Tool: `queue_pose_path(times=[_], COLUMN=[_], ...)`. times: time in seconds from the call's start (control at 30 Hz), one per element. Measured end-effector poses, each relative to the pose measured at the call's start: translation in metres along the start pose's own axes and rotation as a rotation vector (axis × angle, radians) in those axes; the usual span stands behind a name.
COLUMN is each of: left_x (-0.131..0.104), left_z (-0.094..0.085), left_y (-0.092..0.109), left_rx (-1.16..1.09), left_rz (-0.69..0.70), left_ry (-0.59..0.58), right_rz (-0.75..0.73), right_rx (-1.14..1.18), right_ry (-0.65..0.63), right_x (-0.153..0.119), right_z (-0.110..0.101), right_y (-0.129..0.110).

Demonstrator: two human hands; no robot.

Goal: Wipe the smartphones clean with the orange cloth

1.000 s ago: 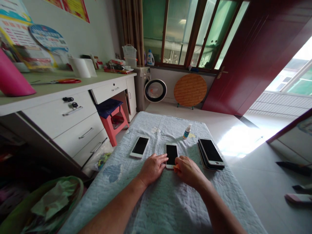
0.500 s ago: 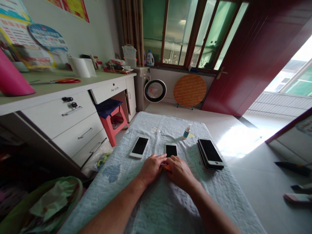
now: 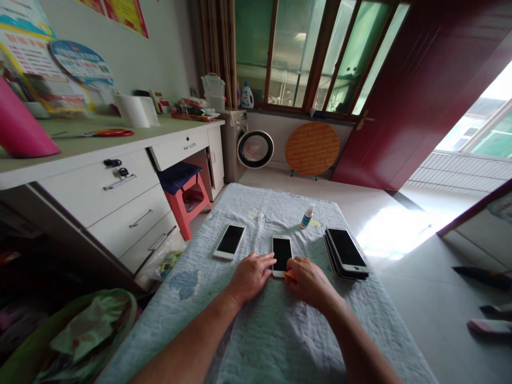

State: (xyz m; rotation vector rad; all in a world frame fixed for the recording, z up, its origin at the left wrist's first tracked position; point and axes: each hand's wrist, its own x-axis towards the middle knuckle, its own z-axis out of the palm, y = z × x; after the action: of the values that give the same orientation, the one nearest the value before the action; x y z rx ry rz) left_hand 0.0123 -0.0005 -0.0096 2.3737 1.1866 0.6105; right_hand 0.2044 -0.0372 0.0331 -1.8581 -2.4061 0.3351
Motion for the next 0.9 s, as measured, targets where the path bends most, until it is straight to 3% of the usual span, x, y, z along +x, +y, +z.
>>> queue_pose_path(times=[0.5,0.9], left_x=[-0.002,0.0], left_z=[-0.003,0.0], left_y=[0.0,-0.002], left_rx=[-0.028,-0.012], left_rz=[0.025,0.01], left_ry=[-0.018,0.01], right_rz=[-0.094,-0.006], right_rx=[0.025,0.034], right_ry=[0.094,-0.006], right_x=[0.009,0.004], right_z=[0.018,0.004], right_y=[-0.022,-0.003])
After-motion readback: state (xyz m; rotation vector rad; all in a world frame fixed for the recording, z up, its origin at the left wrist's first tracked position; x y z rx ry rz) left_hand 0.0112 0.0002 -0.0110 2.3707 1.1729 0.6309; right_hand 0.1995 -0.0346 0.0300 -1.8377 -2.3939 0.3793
